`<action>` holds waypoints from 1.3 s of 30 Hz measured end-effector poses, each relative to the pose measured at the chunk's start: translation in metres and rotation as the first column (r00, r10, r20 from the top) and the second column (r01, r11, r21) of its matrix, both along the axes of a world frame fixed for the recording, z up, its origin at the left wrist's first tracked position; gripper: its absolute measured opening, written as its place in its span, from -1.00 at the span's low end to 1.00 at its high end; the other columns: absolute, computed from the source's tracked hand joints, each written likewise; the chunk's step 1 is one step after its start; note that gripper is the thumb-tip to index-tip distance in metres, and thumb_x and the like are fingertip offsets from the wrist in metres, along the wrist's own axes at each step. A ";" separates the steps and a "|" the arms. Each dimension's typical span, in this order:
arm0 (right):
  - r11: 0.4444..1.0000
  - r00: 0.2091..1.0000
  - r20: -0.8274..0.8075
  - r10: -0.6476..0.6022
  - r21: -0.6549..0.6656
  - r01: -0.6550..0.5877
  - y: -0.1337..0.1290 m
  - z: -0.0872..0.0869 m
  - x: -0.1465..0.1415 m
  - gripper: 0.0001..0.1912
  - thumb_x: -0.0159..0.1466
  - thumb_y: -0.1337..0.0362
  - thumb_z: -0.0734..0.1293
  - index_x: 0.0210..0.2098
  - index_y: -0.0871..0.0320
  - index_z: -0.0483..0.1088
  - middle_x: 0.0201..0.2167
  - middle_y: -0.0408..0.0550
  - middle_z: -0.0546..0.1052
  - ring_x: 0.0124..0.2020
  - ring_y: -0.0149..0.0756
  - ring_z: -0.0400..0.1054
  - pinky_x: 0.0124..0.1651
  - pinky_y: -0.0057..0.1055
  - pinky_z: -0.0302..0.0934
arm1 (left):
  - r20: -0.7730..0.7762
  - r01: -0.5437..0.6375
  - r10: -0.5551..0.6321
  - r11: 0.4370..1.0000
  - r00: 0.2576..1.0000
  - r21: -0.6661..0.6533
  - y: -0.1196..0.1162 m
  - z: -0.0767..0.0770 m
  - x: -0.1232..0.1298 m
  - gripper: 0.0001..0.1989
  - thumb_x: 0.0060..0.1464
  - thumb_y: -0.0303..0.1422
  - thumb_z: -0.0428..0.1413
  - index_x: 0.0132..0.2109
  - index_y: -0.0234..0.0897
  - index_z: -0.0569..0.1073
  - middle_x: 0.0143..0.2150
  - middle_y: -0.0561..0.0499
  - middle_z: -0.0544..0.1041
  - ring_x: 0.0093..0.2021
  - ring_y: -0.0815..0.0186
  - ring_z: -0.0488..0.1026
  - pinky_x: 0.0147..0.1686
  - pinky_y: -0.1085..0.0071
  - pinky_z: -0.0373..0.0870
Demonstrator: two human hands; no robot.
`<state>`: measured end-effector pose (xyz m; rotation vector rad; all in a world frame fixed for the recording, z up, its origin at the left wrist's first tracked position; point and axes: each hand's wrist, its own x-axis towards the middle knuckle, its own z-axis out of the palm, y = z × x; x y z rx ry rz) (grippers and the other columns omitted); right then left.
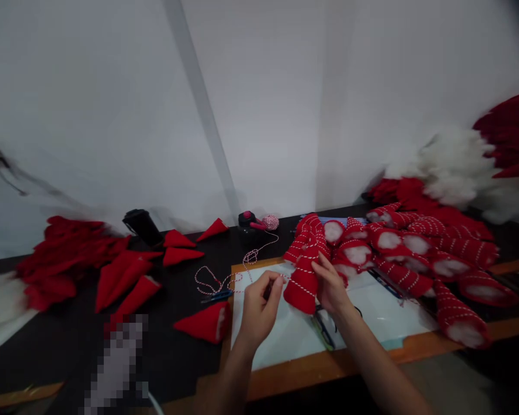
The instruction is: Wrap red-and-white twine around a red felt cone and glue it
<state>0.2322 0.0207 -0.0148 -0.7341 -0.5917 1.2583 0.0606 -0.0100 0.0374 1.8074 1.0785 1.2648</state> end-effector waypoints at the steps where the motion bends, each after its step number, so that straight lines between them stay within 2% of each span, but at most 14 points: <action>1: 0.999 0.999 -0.008 0.036 0.010 -0.036 -0.001 0.000 0.000 -0.50 0.00 0.10 0.49 -0.07 0.00 0.42 -0.15 -0.09 0.60 -0.12 -0.04 0.49 -0.02 -0.07 0.36 | 0.002 0.004 -0.004 1.000 1.000 -0.005 0.003 -0.001 0.001 -0.72 0.25 -0.20 0.00 -0.32 -0.30 0.41 -0.49 0.09 0.32 -0.50 0.43 0.18 -0.50 0.50 0.07; 6: 0.978 0.981 -0.028 0.193 0.081 -0.190 -0.007 0.005 0.005 -0.57 0.13 0.02 0.37 -0.05 0.04 0.43 -0.25 -0.03 0.60 -0.19 0.00 0.50 -0.11 -0.02 0.38 | 0.037 0.030 -0.028 0.999 0.999 -0.035 0.006 -0.006 0.005 -0.70 0.26 -0.17 -0.01 -0.34 -0.30 0.38 -0.49 0.11 0.26 -0.49 0.43 0.17 -0.48 0.51 0.07; 12: 0.971 0.978 0.011 0.209 0.119 -0.209 -0.010 0.006 0.006 -0.52 0.20 -0.10 0.24 -0.08 0.07 0.47 -0.28 -0.01 0.57 -0.21 -0.10 0.48 -0.05 -0.07 0.36 | 0.123 0.101 -0.086 0.987 0.989 -0.124 0.010 -0.029 0.014 -0.67 0.25 -0.13 0.00 -0.36 -0.29 0.34 -0.52 0.14 0.19 -0.52 0.44 0.09 -0.50 0.50 0.03; 16: 0.961 0.967 -0.026 0.252 0.126 -0.247 -0.011 0.008 0.002 -0.51 0.20 -0.08 0.23 -0.07 0.11 0.47 -0.28 -0.03 0.56 -0.16 -0.12 0.47 -0.02 -0.12 0.34 | 0.172 0.124 -0.098 0.981 0.980 -0.148 0.011 -0.040 0.016 -0.66 0.25 -0.12 0.00 -0.37 -0.29 0.32 -0.53 0.15 0.17 -0.54 0.46 0.06 -0.52 0.50 0.02; 18: 0.973 0.975 -0.060 0.216 0.099 -0.209 -0.010 0.007 0.000 -0.54 0.13 0.00 0.34 -0.06 0.11 0.46 -0.24 -0.04 0.57 -0.16 -0.11 0.47 -0.02 -0.13 0.35 | 0.168 0.093 -0.073 0.989 0.983 -0.115 0.007 -0.035 0.012 -0.68 0.26 -0.14 -0.01 -0.36 -0.29 0.32 -0.53 0.15 0.18 -0.54 0.46 0.07 -0.52 0.51 0.03; 22: 0.999 0.994 -0.108 -0.015 0.029 0.018 -0.005 0.000 -0.005 -0.39 -0.04 0.22 0.52 0.02 0.00 0.39 -0.11 -0.14 0.57 -0.10 -0.15 0.46 0.04 -0.19 0.33 | 0.102 0.058 -0.061 0.998 0.993 0.033 -0.012 -0.011 0.001 -0.72 0.29 -0.24 -0.02 -0.36 -0.30 0.35 -0.52 0.13 0.23 -0.52 0.46 0.13 -0.50 0.51 0.07; 26: 0.989 0.995 -0.023 -0.095 0.115 0.097 0.003 -0.012 -0.012 -0.36 0.07 0.22 0.50 0.12 -0.05 0.30 0.06 -0.15 0.50 0.05 -0.22 0.39 0.14 -0.24 0.27 | -0.040 0.196 -0.192 0.963 0.981 0.186 -0.036 0.008 0.003 -0.81 0.27 -0.39 -0.01 -0.32 -0.30 0.40 -0.49 0.10 0.33 -0.51 0.47 0.21 -0.48 0.52 0.11; 30: 0.974 0.986 0.022 -0.163 0.165 0.157 0.011 -0.021 -0.019 -0.33 0.15 0.20 0.46 0.20 -0.08 0.21 0.13 -0.13 0.45 0.10 -0.27 0.35 0.18 -0.25 0.24 | -0.239 0.404 -0.342 0.864 0.909 0.299 -0.055 0.007 0.016 -0.88 0.22 -0.43 0.02 -0.28 -0.30 0.42 -0.49 0.08 0.42 -0.49 0.45 0.32 -0.43 0.49 0.16; 33: 0.967 0.978 0.032 -0.206 0.163 0.198 0.014 -0.024 -0.021 -0.32 0.15 0.20 0.46 0.22 -0.07 0.20 0.17 -0.11 0.41 0.15 -0.29 0.32 0.22 -0.26 0.21 | -0.327 0.491 -0.388 0.801 0.862 0.344 -0.064 0.002 0.022 -0.90 0.23 -0.40 0.01 -0.23 -0.29 0.42 -0.44 0.05 0.51 -0.45 0.41 0.40 -0.41 0.45 0.17; 35: 0.968 0.979 0.026 -0.202 0.156 0.195 0.014 -0.023 -0.020 -0.32 0.15 0.20 0.45 0.23 -0.08 0.19 0.17 -0.12 0.41 0.14 -0.29 0.33 0.20 -0.24 0.22 | -0.339 0.479 -0.367 0.804 0.866 0.352 -0.068 0.002 0.020 -0.89 0.24 -0.40 0.00 -0.21 -0.28 0.42 -0.44 0.04 0.52 -0.46 0.41 0.41 -0.40 0.44 0.17; 39: 0.974 0.984 -0.050 -0.172 0.138 0.177 0.012 -0.021 -0.015 -0.28 0.13 0.19 0.46 0.24 -0.12 0.19 0.10 -0.15 0.47 0.06 -0.29 0.39 0.15 -0.22 0.28 | -0.275 0.345 -0.255 0.868 0.927 0.358 -0.067 0.008 0.005 -0.92 0.21 -0.44 0.01 -0.24 -0.27 0.40 -0.47 0.07 0.48 -0.47 0.43 0.39 -0.40 0.45 0.16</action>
